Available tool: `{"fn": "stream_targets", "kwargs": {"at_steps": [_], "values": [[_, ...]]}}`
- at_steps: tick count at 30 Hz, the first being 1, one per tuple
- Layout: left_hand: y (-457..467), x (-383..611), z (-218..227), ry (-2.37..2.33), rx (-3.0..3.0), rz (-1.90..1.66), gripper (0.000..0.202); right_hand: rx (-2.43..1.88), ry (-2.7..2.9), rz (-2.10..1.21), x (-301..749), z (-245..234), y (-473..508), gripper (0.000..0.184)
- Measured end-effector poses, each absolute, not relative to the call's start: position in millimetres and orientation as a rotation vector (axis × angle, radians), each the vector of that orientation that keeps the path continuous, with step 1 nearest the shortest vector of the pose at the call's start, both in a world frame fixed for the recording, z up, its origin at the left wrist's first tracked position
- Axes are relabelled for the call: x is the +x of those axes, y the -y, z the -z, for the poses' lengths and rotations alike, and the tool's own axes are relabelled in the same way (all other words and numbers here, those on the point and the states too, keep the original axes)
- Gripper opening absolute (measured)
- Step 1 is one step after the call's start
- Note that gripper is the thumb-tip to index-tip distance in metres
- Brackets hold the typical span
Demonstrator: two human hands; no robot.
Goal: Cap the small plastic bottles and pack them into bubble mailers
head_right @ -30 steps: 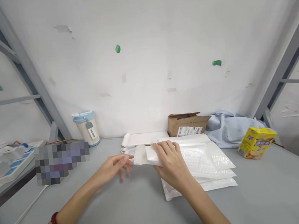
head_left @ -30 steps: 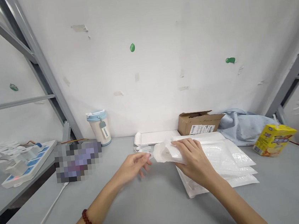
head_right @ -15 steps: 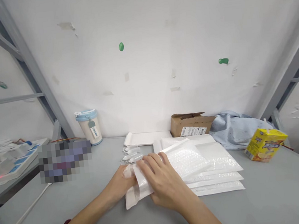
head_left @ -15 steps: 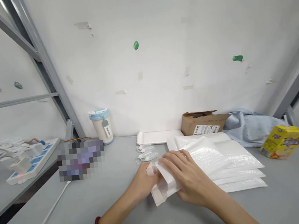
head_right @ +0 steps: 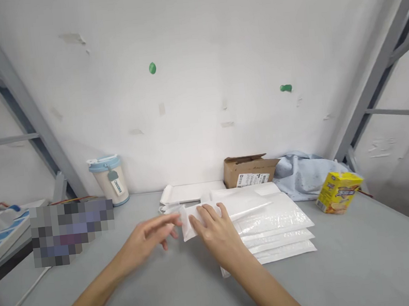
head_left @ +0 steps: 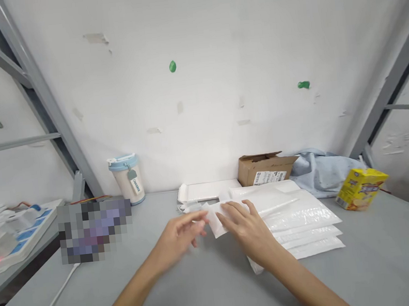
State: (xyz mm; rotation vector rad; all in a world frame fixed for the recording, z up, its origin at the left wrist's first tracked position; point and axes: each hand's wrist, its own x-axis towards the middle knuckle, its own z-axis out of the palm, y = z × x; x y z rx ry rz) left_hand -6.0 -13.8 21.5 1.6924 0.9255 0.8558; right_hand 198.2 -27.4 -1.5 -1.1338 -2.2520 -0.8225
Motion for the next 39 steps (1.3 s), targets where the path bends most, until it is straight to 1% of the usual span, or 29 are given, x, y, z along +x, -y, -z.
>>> {"fn": "stream_targets", "kwargs": {"at_steps": [2, 6, 8, 11, 14, 16, 17, 19, 21, 23, 25, 28, 30, 34, 37, 39], "values": [[17.0, -1.5, -15.5, -0.939, 1.895, -0.804, 0.036, -1.13, 2.217, 0.827, 197.8, 3.8, 25.5, 0.027], [16.1, 9.8, 2.3, -1.041, 2.229, -0.901, 0.046, -1.088, 2.157, 0.802, 196.1, 3.0, 23.8, 0.022], [11.1, 16.0, 4.8, -1.038, 2.325, -0.945, 0.043, -1.026, 2.132, 0.773, 196.6, 1.2, 23.4, 0.022], [2.8, 26.2, -5.4, -0.981, 2.389, -1.054, 0.032, -0.948, 2.056, 0.745, 199.3, -3.3, 24.6, 0.024], [-2.7, 38.9, -26.6, -0.972, 2.371, -1.145, 0.024, -0.947, 1.875, 0.769, 203.9, -12.1, 27.9, 0.026], [-4.6, 49.4, -41.1, -1.052, 2.256, -1.192, 0.024, -0.977, 1.719, 0.803, 208.7, -19.9, 30.0, 0.03], [-5.4, 55.3, -47.3, -1.086, 2.17, -1.189, 0.027, -0.995, 1.648, 0.818, 211.9, -23.7, 30.5, 0.035], [-7.2, 68.0, -56.5, -1.069, 1.969, -1.151, 0.034, -1.033, 1.522, 0.848, 219.5, -29.5, 29.9, 0.043], [-10.2, 81.5, -60.0, -0.999, 1.75, -1.04, 0.036, -1.103, 1.472, 0.851, 228.7, -31.8, 26.7, 0.045], [-14.6, 94.6, -57.8, -0.958, 1.592, -0.897, 0.033, -1.242, 1.493, 0.825, 238.1, -30.0, 21.4, 0.042], [-20.2, 104.7, -51.3, -0.968, 1.555, -0.79, 0.029, -1.464, 1.541, 0.765, 246.9, -25.1, 15.1, 0.035], [-31.3, 108.6, -39.3, -1.026, 1.606, -0.747, 0.023, -1.758, 1.613, 0.622, 257.8, -15.2, 6.5, 0.028], [-41.8, 102.1, -33.6, -1.108, 1.665, -0.762, 0.019, -1.842, 1.652, 0.525, 263.9, -9.7, 2.4, 0.03], [-70.1, 74.5, -27.9, -1.389, 1.862, -0.749, 0.022, -1.88, 1.688, 0.424, 272.3, -5.1, -2.2, 0.032], [-87.7, 57.0, -23.5, -1.54, 2.076, -0.611, 0.018, -1.858, 1.72, 0.415, 272.8, -6.4, -2.6, 0.031], [-94.1, 53.4, -20.3, -1.59, 2.207, -0.476, 0.023, -1.83, 1.722, 0.434, 270.3, -8.0, -1.4, 0.028]]}}
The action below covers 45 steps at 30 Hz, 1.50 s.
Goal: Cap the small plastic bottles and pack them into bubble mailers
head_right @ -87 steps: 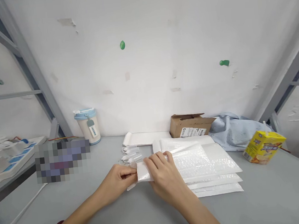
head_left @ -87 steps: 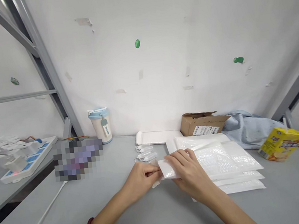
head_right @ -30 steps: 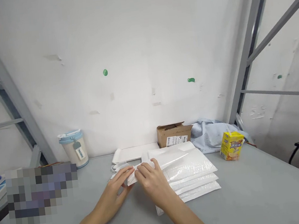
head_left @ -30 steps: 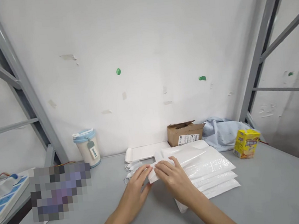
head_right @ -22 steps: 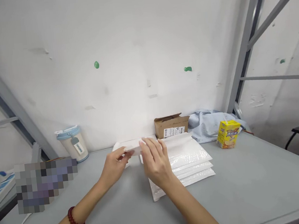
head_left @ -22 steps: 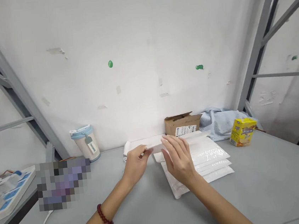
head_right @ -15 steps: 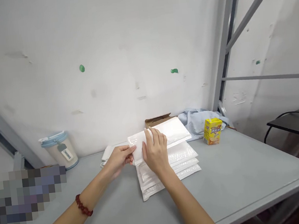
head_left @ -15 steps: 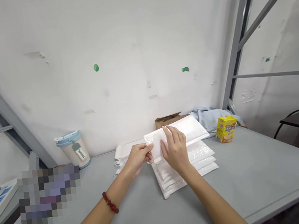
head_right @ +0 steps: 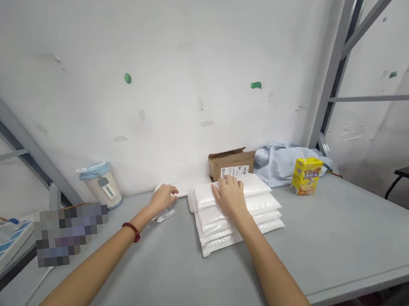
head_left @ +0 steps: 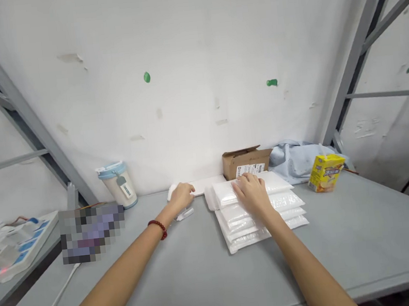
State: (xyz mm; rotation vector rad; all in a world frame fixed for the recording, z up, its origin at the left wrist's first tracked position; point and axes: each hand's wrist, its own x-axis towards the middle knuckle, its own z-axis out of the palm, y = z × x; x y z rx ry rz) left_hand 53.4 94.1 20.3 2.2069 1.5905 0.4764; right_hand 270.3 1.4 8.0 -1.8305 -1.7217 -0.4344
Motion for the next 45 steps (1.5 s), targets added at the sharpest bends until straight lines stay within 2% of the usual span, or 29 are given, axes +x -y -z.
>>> {"fn": "stream_targets", "kwargs": {"at_steps": [1, 6, 13, 16, 18, 21, 25, 27, 30, 32, 34, 36, 38, 40, 43, 45], "values": [[-96.0, 53.9, -19.0, -1.613, 2.265, -0.415, 0.029, -1.815, 1.723, 0.442, 268.5, -8.6, -0.6, 0.027], [-100.2, 62.5, -18.7, -1.699, 2.442, -0.218, 0.032, -1.774, 1.767, 0.463, 261.9, -10.5, 2.1, 0.024], [-110.7, 59.5, -23.6, -1.763, 2.537, -0.221, 0.032, -1.781, 1.775, 0.447, 263.1, -10.2, 1.4, 0.027], [-115.4, 56.3, -34.8, -1.768, 2.606, -0.333, 0.029, -1.762, 1.756, 0.472, 263.6, -8.1, -0.1, 0.027], [-112.6, 53.7, -46.2, -1.73, 2.682, -0.475, 0.018, -1.712, 1.686, 0.565, 264.5, -8.4, -0.8, 0.027], [-94.6, 46.2, -61.0, -1.627, 2.783, -0.704, 0.019, -1.531, 1.567, 0.721, 263.1, -14.0, 2.4, 0.034], [-50.5, 30.9, -61.5, -1.552, 2.824, -0.925, 0.021, -1.173, 1.681, 0.819, 247.2, -24.7, 16.0, 0.03], [-26.3, 25.0, -54.5, -1.282, 2.926, -1.145, 0.022, -1.092, 1.858, 0.866, 235.6, -26.9, 22.5, 0.03], [0.1, 17.8, -40.2, -0.866, 3.0, -1.134, 0.021, -1.082, 1.962, 0.951, 223.3, -24.3, 26.5, 0.023], [5.9, 10.1, -31.7, -0.912, 2.823, -1.216, 0.017, -1.106, 1.974, 0.976, 220.9, -20.6, 25.5, 0.024], [2.6, -1.1, -27.2, -1.226, 2.474, -1.349, 0.015, -1.15, 1.972, 0.966, 221.6, -17.6, 23.4, 0.025], [-4.9, -13.9, -27.4, -1.488, 1.992, -1.279, 0.029, -1.192, 1.966, 0.938, 222.4, -16.1, 22.1, 0.026], [-10.8, -24.2, -30.6, -1.349, 1.555, -0.991, 0.037, -1.228, 1.968, 0.909, 220.3, -15.5, 23.1, 0.028], [-11.5, -28.4, -33.5, -1.125, 1.292, -0.785, 0.034, -1.272, 1.996, 0.877, 214.9, -15.1, 26.7, 0.029], [-4.1, -21.9, -31.7, -1.017, 1.232, -0.739, 0.027, -1.304, 2.137, 0.783, 203.6, -15.0, 36.2, 0.035], [3.4, -12.3, -27.1, -1.011, 1.364, -0.769, 0.028, -1.268, 2.291, 0.687, 197.0, -15.2, 43.1, 0.05]]}}
